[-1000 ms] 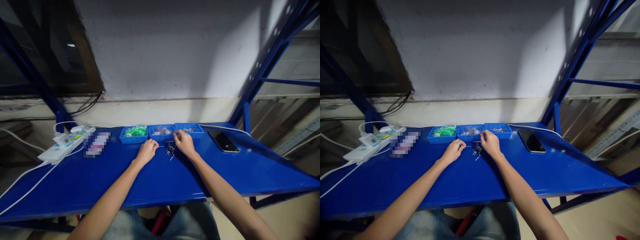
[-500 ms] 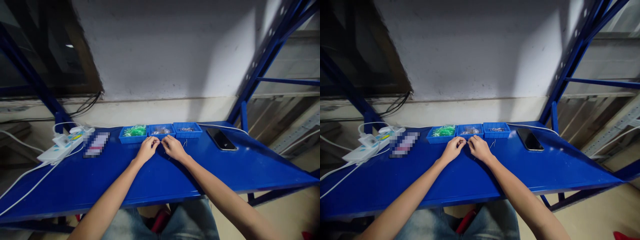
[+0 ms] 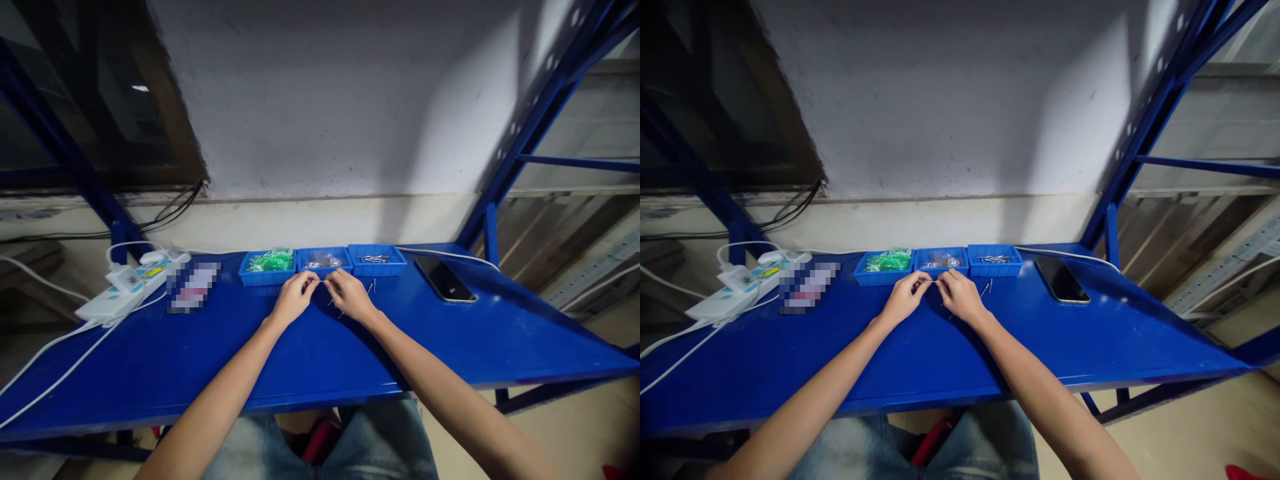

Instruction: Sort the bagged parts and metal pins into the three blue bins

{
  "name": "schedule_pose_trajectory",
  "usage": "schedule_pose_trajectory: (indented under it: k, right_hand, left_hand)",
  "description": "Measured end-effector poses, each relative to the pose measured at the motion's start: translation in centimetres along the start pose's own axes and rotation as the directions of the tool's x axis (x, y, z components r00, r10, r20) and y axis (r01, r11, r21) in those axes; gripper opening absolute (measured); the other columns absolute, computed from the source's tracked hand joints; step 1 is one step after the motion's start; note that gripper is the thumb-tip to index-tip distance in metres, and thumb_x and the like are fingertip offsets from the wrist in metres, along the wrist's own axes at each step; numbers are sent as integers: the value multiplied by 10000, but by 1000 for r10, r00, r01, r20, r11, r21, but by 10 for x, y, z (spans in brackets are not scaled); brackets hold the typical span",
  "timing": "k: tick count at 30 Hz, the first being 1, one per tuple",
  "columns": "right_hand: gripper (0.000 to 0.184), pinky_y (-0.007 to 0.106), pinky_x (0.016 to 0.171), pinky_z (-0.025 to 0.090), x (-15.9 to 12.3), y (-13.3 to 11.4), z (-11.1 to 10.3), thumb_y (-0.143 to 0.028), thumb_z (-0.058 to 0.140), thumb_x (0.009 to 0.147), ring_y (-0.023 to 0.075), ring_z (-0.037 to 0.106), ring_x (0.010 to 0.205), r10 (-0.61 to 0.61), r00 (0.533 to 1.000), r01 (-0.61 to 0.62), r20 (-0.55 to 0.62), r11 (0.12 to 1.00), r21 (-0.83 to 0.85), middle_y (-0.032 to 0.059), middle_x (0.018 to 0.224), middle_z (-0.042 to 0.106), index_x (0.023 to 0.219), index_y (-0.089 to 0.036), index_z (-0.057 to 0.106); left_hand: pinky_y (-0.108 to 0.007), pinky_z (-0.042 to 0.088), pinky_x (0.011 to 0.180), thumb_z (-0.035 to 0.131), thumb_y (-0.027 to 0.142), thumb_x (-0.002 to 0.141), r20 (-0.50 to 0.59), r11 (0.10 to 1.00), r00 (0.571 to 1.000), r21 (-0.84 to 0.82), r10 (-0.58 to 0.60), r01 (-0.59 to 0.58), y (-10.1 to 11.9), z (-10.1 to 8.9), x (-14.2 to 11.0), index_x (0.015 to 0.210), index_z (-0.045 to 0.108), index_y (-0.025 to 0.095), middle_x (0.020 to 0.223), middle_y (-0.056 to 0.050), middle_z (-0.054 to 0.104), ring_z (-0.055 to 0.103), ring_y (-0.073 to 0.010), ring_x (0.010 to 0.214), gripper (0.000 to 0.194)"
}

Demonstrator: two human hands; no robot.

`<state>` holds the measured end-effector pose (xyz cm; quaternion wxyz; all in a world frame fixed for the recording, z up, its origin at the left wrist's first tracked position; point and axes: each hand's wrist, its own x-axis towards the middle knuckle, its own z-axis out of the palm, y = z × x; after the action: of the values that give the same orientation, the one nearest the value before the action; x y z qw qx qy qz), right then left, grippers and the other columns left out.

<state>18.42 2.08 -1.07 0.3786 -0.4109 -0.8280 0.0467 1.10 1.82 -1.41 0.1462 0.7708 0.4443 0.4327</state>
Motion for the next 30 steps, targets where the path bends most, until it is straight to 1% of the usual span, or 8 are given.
schedule_pose_trajectory:
  k: [6,12,16,20,22,25,28,30]
  right_hand:
    - [121,238,645,396,0,-1,-1,-264,446,893,148,529,719,-21,1000,21,-9,1000,9,36,825,559,925,-207,548]
    - [163,238,616,383,1,1,-2,-262,413,910,140,514,675,-18,999,18,-36,1000,24,32,781,542,853,-197,551]
    - [147,234,630,395,0,-1,-1,-286,446,900,139,514,678,-37,998,39,-45,998,57,21,744,528,874,-196,560]
    - [164,236,626,396,2,-1,-4,-280,427,904,142,516,676,-62,996,65,-63,997,42,26,744,537,839,-198,553]
    - [189,239,622,391,4,4,-10,-284,407,909,143,517,669,-51,992,53,-114,998,15,30,741,549,814,-195,544]
    - [215,244,624,377,9,21,-23,-305,396,911,143,523,657,49,957,-71,-285,995,-67,38,744,576,826,-182,550]
    - [223,254,596,341,13,45,-35,-327,426,895,156,536,646,230,861,-334,-454,929,-162,50,744,612,845,-168,576]
    - [219,263,584,313,14,59,-39,-333,456,879,174,551,647,342,805,-490,-484,843,-220,55,730,632,845,-170,599]
  left_hand:
    - [-248,442,711,395,274,907,5,998,1000,57,6,-6,1,-3,0,792,588,191,755,-13,637,599,-148,742,240]
    - [-219,441,636,479,289,871,-17,1000,1000,-25,-9,8,1,0,-1,963,584,198,778,-4,631,581,-124,680,167]
    - [-226,433,667,441,290,892,-23,1000,1000,10,-2,2,2,-2,0,856,593,191,773,-8,635,585,-128,705,185]
    - [-238,428,665,398,322,910,18,997,999,60,-48,46,4,-3,1,814,598,191,717,-2,628,592,-136,691,258]
    - [-247,425,658,413,370,902,58,991,995,112,-77,70,7,0,0,834,610,198,735,-4,634,591,-145,700,270]
    - [-278,421,693,534,430,829,108,963,990,264,-88,57,16,10,-4,873,625,209,790,-14,636,582,-175,774,243]
    - [-333,397,775,599,399,790,172,918,981,396,-93,18,26,19,-9,879,633,225,886,-27,632,558,-215,896,198]
    - [-361,377,800,585,359,809,218,903,969,429,-112,8,30,21,-11,873,633,237,927,-29,625,541,-228,939,146]
